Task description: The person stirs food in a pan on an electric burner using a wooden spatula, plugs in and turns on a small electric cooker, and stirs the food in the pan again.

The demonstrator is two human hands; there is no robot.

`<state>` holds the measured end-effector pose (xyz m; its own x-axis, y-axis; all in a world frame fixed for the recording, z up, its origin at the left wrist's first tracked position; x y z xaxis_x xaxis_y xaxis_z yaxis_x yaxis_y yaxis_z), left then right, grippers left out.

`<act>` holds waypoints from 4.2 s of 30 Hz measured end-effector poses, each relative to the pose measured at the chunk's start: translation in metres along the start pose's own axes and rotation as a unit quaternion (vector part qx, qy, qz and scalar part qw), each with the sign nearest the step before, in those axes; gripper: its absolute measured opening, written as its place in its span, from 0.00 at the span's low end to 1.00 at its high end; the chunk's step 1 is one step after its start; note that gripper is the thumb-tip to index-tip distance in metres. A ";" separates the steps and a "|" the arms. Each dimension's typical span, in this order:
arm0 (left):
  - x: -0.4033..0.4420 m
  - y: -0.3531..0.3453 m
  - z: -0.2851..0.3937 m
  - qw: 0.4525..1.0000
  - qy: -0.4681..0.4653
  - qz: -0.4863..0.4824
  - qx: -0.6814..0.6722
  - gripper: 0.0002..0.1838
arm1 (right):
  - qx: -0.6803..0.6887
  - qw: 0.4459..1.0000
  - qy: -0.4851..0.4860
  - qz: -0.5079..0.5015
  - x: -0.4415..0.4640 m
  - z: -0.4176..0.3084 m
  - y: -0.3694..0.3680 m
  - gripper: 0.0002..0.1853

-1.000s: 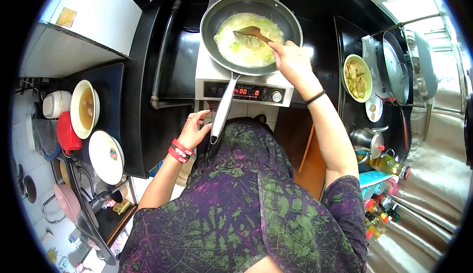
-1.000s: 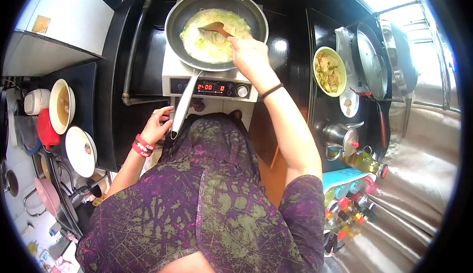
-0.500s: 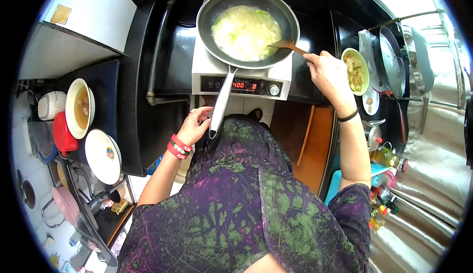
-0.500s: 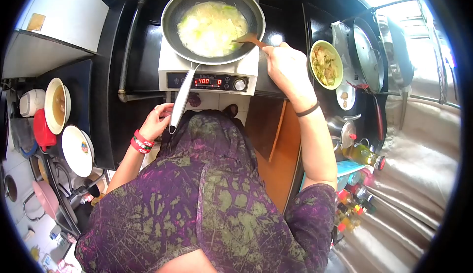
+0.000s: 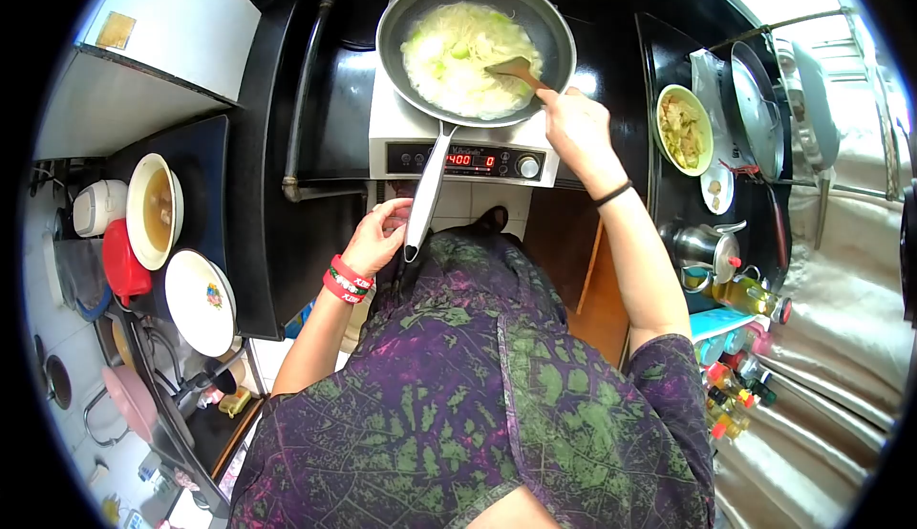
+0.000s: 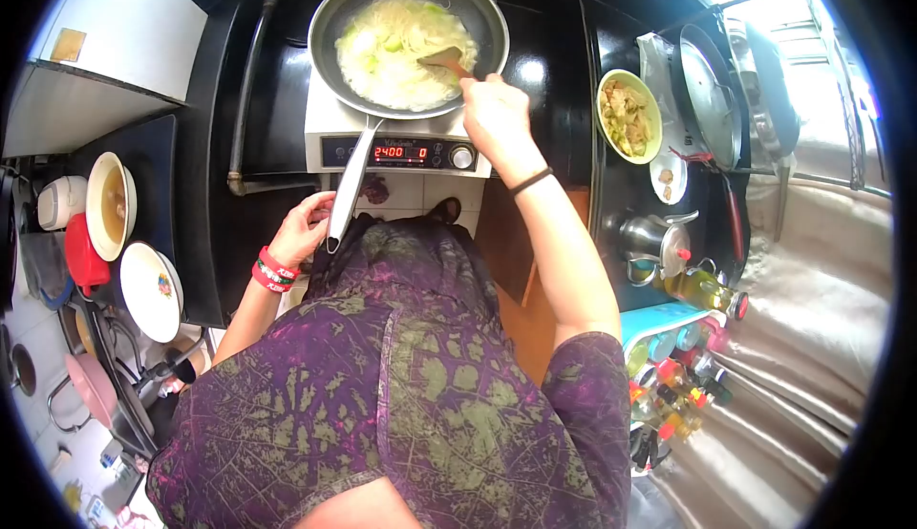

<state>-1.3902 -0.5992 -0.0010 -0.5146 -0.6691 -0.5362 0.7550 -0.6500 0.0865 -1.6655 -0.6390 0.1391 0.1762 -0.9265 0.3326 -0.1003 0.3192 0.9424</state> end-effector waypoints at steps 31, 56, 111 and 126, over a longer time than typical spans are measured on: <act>0.006 -0.003 0.001 0.999 0.040 -0.028 -0.021 0.21 | -0.110 0.985 -0.102 -0.080 -0.020 0.058 -0.016 0.21; 0.004 0.018 -0.014 0.999 -0.005 0.047 0.007 0.21 | -0.120 0.988 -0.095 0.037 -0.041 0.055 0.006 0.13; 0.049 0.172 0.002 0.901 -0.023 0.354 -0.251 0.24 | 0.225 0.946 -0.216 -0.089 0.004 0.002 -0.081 0.13; 0.070 0.120 0.017 0.919 0.024 0.229 -0.319 0.23 | 0.370 0.898 -0.226 -0.073 -0.006 -0.029 -0.091 0.13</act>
<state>-1.3426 -0.7297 -0.0138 -0.0773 -0.7933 -0.6039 0.9804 0.0497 -0.1908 -1.6288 -0.6568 0.0528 -0.1576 -0.9875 0.0009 -0.7608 0.1220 0.6375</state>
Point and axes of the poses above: each hand's wrist, its own x-axis towards the middle knuckle, its own y-axis out of the back of the hand, z = x × y, the point moved 10 cm from there along x, towards the middle knuckle, and after that the axes turned 10 degrees about y, right-handed, at the moved point
